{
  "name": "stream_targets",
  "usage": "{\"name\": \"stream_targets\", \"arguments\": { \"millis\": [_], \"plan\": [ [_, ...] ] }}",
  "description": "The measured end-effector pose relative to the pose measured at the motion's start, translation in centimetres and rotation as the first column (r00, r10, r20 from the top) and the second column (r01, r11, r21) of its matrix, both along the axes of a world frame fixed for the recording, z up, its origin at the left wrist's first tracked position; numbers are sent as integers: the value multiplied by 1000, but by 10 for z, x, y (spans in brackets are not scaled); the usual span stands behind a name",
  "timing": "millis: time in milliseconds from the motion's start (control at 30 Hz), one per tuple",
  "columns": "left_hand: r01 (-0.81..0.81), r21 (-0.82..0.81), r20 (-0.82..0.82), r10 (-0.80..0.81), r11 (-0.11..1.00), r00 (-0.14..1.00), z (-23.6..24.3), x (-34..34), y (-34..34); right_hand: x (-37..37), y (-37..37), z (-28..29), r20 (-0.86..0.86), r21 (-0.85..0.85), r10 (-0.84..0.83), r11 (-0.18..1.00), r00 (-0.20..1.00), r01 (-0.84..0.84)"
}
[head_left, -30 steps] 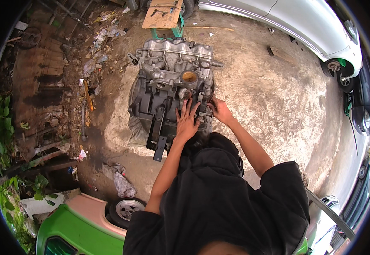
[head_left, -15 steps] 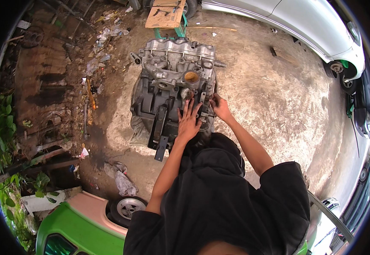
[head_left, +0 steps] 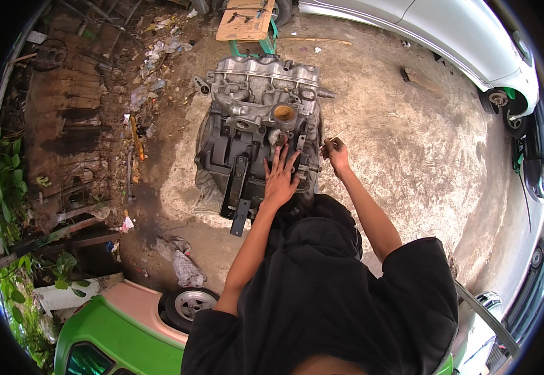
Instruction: The person uses a wrench to loosen and remove bolts from a car engine block resting on the ground. They repeatedly reach for bolts, turn them, and place them on a nearby cardboard sheet. The person continues this process across multiple bolt locations on the engine.
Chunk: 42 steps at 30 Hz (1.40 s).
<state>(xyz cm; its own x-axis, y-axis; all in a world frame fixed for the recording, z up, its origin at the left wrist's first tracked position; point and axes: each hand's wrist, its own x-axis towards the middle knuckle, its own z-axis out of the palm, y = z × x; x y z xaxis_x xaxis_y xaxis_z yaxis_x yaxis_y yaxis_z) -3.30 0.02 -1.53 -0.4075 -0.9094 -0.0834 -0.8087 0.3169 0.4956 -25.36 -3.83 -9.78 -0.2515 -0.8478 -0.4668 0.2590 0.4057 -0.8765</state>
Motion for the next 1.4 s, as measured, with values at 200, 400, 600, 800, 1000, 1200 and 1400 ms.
{"name": "stream_targets", "arguments": {
  "millis": [200, 400, 600, 800, 1000, 1200, 1400],
  "plan": [
    [5, 2, 9, -5, 1000, 1000, 0, 0, -1, 5, 22, 34, -432, -237, 219, 908, 875, -345],
    [-3, -5, -39, 2, 1000, 999, 2, 0, 0, 11, 33, 41, -719, -275, 190, 806, 668, -525],
    [-15, -3, -40, 14, 1000, 999, 3, -1, -1, 16, 37, 46, -798, -284, 142, 768, 585, -574],
    [7, 11, -3, -7, 1000, 1000, 1, 1, -1, 13, 15, 34, -515, -121, 265, 919, 815, -375],
    [8, 11, 15, -8, 1000, 1000, 1, 1, -1, 6, 2, 28, -543, -38, 405, 863, 735, -503],
    [10, 6, 12, -10, 1000, 1000, -1, 1, -1, 8, 6, 46, -693, -107, 374, 792, 616, -601],
    [-1, -10, -14, 1, 1000, 1000, -1, 0, 0, 13, 13, 48, -732, -127, 331, 793, 596, -596]
  ]
}}
